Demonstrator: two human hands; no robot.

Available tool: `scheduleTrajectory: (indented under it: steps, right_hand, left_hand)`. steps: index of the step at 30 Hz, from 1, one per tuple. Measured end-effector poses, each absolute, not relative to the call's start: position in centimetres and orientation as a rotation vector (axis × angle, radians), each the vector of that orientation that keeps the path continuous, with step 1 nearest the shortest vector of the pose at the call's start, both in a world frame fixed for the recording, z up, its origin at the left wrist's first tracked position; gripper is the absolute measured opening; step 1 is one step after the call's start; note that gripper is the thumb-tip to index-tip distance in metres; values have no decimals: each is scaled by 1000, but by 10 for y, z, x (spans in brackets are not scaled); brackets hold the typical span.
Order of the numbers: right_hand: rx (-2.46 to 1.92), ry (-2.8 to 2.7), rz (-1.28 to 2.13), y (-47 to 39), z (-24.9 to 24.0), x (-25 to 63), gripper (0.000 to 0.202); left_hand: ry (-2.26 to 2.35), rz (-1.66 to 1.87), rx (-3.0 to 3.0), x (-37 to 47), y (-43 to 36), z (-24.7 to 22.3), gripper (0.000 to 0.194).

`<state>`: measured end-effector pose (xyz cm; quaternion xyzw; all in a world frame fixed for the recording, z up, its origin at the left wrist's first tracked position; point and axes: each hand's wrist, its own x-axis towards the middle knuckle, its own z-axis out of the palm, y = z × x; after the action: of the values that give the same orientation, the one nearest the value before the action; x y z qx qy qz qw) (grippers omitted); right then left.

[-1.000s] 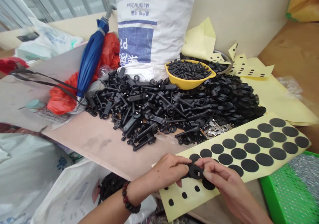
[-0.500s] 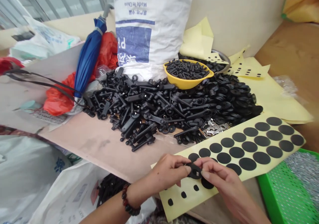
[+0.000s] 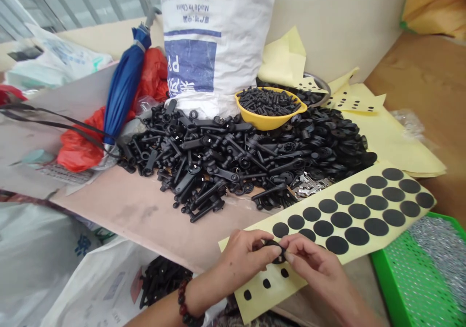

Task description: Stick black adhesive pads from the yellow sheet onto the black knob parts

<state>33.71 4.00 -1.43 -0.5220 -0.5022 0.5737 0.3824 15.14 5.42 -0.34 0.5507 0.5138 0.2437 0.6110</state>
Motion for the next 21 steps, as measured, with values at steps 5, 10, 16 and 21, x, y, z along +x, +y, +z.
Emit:
scheduleTrajectory:
  steps: [5,10,16,21]
  right_hand:
    - [-1297,-1292,1427,37,-7,331,25]
    - [-1279,-1285,1384,36,3,329,25]
    - [-1236,-1036,1631,31,-6,337,22]
    - [-1115,-765,1793,30,-10,336,25]
  left_hand:
    - [1213,519,1282,153,57,-1,24]
    - [1203,618,1246,157,56,0,24]
    - [1244,721,1136,156,51,1,28]
    - [1226,806,1024,157,46,5,32]
